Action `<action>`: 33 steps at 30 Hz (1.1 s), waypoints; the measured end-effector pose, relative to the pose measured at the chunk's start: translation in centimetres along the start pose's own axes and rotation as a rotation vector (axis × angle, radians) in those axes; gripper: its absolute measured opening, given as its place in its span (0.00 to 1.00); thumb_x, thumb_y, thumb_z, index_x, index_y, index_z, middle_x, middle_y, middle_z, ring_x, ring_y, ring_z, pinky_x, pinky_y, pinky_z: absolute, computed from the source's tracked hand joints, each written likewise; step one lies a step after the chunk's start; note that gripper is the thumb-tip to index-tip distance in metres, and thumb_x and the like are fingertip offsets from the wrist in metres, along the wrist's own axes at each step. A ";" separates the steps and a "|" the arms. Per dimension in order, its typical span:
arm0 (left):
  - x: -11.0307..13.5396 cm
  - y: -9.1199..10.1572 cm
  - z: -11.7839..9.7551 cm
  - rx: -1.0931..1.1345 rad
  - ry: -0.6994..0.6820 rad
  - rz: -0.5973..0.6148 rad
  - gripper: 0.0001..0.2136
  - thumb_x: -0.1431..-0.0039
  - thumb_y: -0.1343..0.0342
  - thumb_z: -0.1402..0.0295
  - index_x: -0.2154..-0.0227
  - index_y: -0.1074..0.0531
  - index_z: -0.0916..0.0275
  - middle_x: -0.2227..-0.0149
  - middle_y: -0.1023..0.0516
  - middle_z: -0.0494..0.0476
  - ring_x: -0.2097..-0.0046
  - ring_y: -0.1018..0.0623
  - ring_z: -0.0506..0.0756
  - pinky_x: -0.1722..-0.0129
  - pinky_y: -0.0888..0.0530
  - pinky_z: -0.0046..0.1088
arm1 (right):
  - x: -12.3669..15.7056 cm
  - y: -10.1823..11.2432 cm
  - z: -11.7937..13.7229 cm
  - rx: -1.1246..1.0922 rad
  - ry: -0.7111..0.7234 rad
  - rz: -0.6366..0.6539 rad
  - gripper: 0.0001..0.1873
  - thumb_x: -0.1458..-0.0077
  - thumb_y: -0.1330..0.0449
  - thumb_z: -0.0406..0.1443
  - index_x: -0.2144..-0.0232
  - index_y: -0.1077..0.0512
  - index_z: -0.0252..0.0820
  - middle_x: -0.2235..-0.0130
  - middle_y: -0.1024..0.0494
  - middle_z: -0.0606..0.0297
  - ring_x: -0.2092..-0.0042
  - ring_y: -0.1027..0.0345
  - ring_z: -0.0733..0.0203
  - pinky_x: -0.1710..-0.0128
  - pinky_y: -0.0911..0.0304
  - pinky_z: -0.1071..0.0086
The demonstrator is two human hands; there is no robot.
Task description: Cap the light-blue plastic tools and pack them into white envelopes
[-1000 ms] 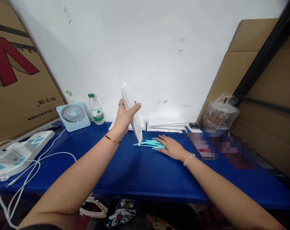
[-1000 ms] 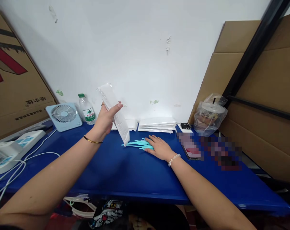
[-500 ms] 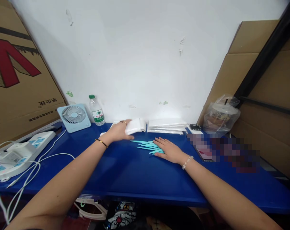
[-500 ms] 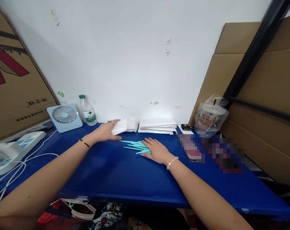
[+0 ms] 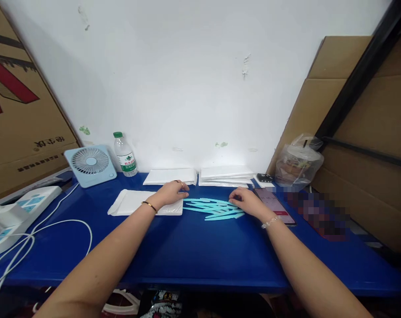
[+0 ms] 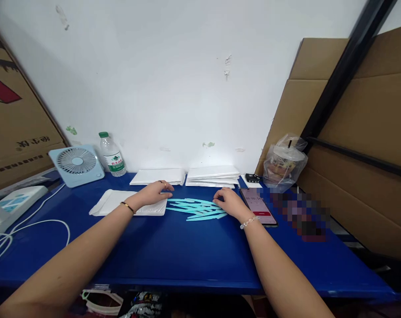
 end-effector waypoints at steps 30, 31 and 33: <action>-2.1 -5.7 2.2 -0.627 -0.350 0.288 0.10 0.46 0.48 0.60 0.68 0.27 0.61 0.71 0.25 0.51 0.69 0.28 0.51 0.70 0.34 0.25 | -3.2 -2.0 2.8 -0.626 -0.073 0.009 0.17 0.52 0.38 0.46 0.68 0.26 0.38 0.72 0.25 0.64 0.71 0.33 0.64 0.69 0.37 0.70; -2.2 -5.6 2.1 -0.630 -0.358 0.286 0.11 0.46 0.48 0.60 0.68 0.27 0.61 0.70 0.25 0.51 0.68 0.28 0.51 0.69 0.34 0.25 | -3.1 -2.0 2.7 -0.636 -0.087 0.019 0.16 0.53 0.37 0.46 0.70 0.26 0.37 0.73 0.25 0.64 0.72 0.34 0.64 0.69 0.37 0.70; -2.6 -5.4 2.1 -0.641 -0.353 0.272 0.11 0.45 0.49 0.60 0.67 0.27 0.61 0.70 0.24 0.51 0.67 0.27 0.52 0.68 0.33 0.25 | -3.0 -1.8 2.3 -0.658 -0.116 0.026 0.15 0.54 0.36 0.45 0.71 0.26 0.37 0.73 0.25 0.64 0.72 0.34 0.65 0.69 0.37 0.70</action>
Point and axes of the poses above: each hand's wrist, its own x-axis away from the middle knuckle, its own y-axis out of the back of the hand, z = x × y, the point moved 1 cm from there along -x, towards the middle knuckle
